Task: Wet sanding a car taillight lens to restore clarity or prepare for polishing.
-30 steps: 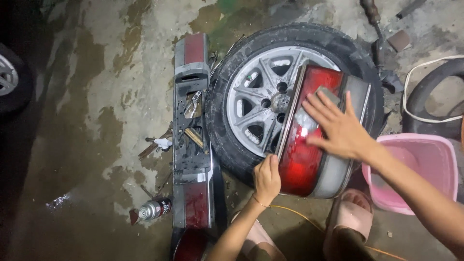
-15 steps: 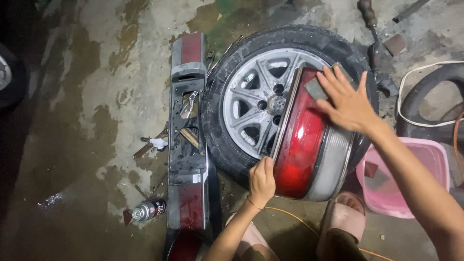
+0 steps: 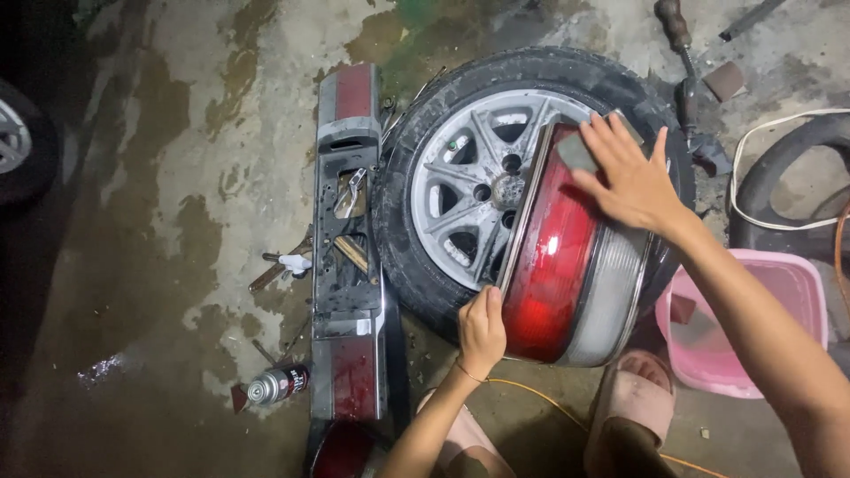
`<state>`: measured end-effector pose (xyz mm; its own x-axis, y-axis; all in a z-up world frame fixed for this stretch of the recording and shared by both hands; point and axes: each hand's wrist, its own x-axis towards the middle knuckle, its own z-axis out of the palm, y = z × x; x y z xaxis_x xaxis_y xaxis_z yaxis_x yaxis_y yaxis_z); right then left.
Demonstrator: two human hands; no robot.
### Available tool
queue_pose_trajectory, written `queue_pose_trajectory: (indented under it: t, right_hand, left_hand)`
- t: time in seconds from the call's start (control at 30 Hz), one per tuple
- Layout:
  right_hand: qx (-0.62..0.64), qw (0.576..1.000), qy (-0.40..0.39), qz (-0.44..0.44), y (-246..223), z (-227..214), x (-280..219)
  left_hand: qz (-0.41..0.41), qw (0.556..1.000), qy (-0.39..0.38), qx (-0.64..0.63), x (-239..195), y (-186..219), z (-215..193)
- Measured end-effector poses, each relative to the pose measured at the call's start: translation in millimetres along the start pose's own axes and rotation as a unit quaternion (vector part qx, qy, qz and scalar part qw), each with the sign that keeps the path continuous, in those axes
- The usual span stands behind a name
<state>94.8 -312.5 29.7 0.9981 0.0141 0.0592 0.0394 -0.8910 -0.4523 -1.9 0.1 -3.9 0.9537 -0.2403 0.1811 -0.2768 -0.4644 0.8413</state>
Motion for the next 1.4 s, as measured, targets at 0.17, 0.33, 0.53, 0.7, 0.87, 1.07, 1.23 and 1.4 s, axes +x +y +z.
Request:
queue_pose_trajectory:
  t: [0.17,0.33,0.53,0.7,0.87,1.07,1.23,1.4]
  right_hand:
    - [-0.027,0.999,0.007,-0.019,-69.8,-11.7,-45.9]
    - [-0.113,0.985,0.039,-0.122,-94.0,24.9,-99.7]
    - [-0.027,0.992,0.096,-0.08,-46.6,13.3,-1.8]
    - [-0.009,0.999,0.038,0.026,-60.3,-0.3,11.7]
    - [-0.08,0.984,0.031,-0.156,-123.6,21.3,-96.7]
    - [-0.064,0.989,0.043,-0.123,-80.4,15.2,-22.6]
    - [-0.049,0.999,-0.01,0.016,-37.9,10.7,42.5]
    - [-0.072,0.995,0.008,-0.07,-112.5,-4.3,-43.0]
  left_hand:
    - [-0.001,1.0,-0.001,-0.002,0.8,2.6,-1.2]
    - [-0.001,1.0,-0.001,-0.009,2.2,2.5,-1.6]
    - [-0.001,1.0,0.004,-0.003,1.3,1.9,-0.5]
    - [0.041,0.999,0.003,0.015,1.4,4.8,-1.2]
    - [0.056,0.998,0.02,0.038,-5.0,-14.8,5.8]
    - [0.063,0.995,0.051,0.055,-7.4,-7.5,6.0]
    - [0.068,0.994,0.067,0.059,-7.2,-4.1,6.0]
    - [0.072,0.994,0.06,0.05,-10.8,-10.5,8.3]
